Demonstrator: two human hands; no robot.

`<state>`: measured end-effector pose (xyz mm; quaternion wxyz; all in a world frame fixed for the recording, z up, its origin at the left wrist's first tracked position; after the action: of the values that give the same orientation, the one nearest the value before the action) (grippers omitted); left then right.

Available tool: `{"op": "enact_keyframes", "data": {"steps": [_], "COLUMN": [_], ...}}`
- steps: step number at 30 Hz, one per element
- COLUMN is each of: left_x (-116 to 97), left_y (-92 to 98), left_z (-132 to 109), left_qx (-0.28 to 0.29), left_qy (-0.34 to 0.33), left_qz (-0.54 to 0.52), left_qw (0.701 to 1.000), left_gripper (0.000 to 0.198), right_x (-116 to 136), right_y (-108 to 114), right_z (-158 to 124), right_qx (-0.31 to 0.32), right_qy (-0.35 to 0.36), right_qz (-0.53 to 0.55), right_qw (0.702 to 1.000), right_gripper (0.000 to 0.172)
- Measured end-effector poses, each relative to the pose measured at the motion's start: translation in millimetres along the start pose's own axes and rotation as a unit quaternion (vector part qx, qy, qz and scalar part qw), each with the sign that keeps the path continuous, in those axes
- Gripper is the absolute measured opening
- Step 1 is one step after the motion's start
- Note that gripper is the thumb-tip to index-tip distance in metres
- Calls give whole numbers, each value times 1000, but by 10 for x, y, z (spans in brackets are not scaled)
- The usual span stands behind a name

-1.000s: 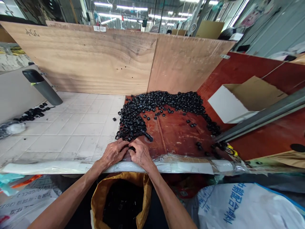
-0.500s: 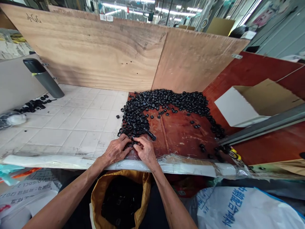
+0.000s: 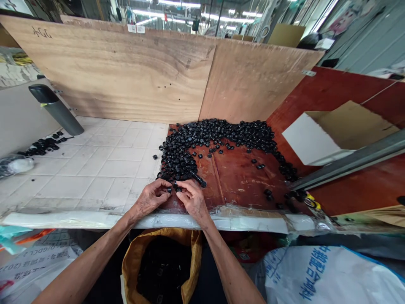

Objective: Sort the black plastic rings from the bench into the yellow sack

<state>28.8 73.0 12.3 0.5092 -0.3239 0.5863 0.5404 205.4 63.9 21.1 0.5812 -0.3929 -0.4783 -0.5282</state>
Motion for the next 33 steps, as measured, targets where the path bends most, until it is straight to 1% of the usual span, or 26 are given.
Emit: {"op": "enact_keyframes", "data": {"steps": [3, 5, 9, 12, 14, 16, 18, 20, 24, 26, 29, 31, 33], "left_x": [-2, -29, -51, -40, -67, -124, -174, -202, -226, -231, -226, -213, -200], "left_y": [-37, -48, -40, -48, -40, -20, -8, 0, 6, -1, 0, 3, 6], "left_z": [-9, -22, -45, -59, -64, -68, -73, -76, -81, -82, -77, -71, -66], "left_qx": [24, 37, 40, 43, 38, 27, 21, 17, 9, 13, 15, 13, 9], "left_qy": [30, 34, 26, 23, 2, -33, -62, -75, -84, -87, -84, -76, -68], "left_qz": [-72, -80, -58, -46, -23, 6, 23, 26, 21, 17, 28, 38, 38], "left_qw": [997, 996, 997, 998, 999, 999, 998, 997, 996, 996, 996, 996, 997], "left_gripper": [26, 27, 31, 31, 29, 25, 22, 21, 19, 18, 17, 18, 18], "right_x": [11, 41, 116, 99, 64, 37, 26, 40, 118, 156, 220, 256, 267], "right_y": [-8, -27, -61, -45, -42, -55, -80, -111, -136, -129, -119, -116, -119], "right_z": [5, 9, 7, 4, 0, -10, -25, -46, -76, -70, -50, -42, -40], "right_qx": [-4, 5, 22, 5, -2, -1, 6, 18, 32, 33, 31, 29, 32], "right_qy": [10, 28, 64, 55, 46, 46, 53, 66, 92, 102, 136, 158, 164], "right_qz": [6, -6, -53, -54, -56, -70, -93, -128, -174, -171, -161, -148, -137], "right_qw": [1000, 1000, 996, 997, 997, 996, 994, 989, 980, 979, 977, 976, 976], "right_gripper": [21, 15, 13, 16, 17, 17, 16, 16, 17, 16, 12, 12, 14]}}
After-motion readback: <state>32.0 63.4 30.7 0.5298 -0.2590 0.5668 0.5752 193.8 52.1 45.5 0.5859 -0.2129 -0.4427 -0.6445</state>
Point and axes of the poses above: each hand's wrist, its own z-axis towards the middle knuckle, its own y-axis out of the back of the hand, x = y × z, the point moved 7 cm from there along z, towards the middle knuckle, and after that the axes turned 6 degrees about z, right-handed, at the moved point
